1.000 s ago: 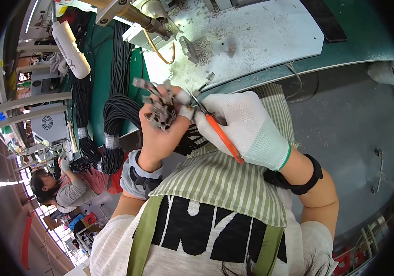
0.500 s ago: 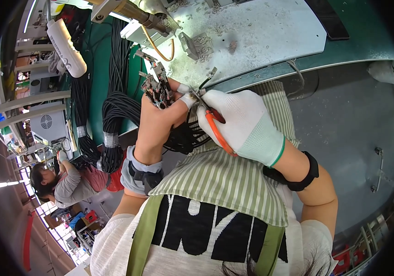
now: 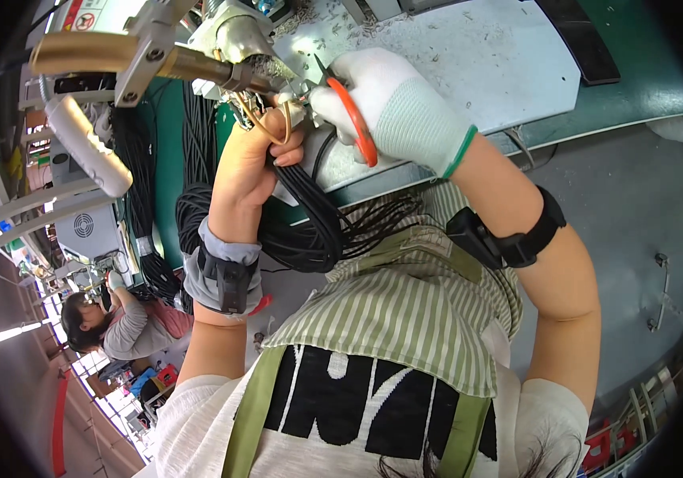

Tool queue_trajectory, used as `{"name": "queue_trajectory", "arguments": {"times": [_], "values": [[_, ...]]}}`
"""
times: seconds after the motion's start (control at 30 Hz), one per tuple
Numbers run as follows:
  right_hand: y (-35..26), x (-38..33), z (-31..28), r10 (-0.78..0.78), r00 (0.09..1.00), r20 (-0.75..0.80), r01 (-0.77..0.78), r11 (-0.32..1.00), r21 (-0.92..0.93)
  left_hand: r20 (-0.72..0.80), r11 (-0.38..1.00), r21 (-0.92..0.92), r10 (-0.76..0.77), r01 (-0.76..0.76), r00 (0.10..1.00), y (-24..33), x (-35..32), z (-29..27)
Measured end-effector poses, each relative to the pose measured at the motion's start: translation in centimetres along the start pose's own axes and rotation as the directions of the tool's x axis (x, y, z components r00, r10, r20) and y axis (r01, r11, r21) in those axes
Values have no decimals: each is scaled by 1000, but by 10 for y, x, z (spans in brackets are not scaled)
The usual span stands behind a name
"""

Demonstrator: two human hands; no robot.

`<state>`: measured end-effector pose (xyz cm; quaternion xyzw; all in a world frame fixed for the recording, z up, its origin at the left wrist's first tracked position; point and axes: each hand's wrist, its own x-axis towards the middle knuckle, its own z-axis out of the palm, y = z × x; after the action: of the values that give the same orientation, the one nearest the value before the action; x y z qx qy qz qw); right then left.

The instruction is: The person holds a bundle of wires and uses shears to trim the ends of individual wires before placing them into a machine that presses them. They repeat this process of trimming and pressing for each wire in the bundle.

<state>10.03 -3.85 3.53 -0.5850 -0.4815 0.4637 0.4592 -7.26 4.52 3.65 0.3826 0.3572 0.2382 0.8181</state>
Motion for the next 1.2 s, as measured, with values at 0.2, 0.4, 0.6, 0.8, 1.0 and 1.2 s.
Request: {"name": "queue_trajectory", "arguments": {"times": [0.2,0.4,0.6,0.8,1.0,1.2], "values": [[-3,14,-9,138,976,169,-191,915,355,-14,967,249,67,-61,998,7,9,2],[-1,24,-16,127,964,234,-176,963,203,-30,864,478,197,-159,980,9,10,4],[12,33,-17,-98,950,297,34,976,213,-22,817,548,226,-177,974,9,8,4],[10,39,-19,-85,939,333,48,992,117,-4,812,543,260,-216,966,6,7,2],[7,42,-24,8,917,398,-61,991,122,-34,754,638,230,-156,973,7,7,-1],[28,47,-25,-254,888,383,268,963,17,2,710,674,275,-204,962,6,9,-5]]}}
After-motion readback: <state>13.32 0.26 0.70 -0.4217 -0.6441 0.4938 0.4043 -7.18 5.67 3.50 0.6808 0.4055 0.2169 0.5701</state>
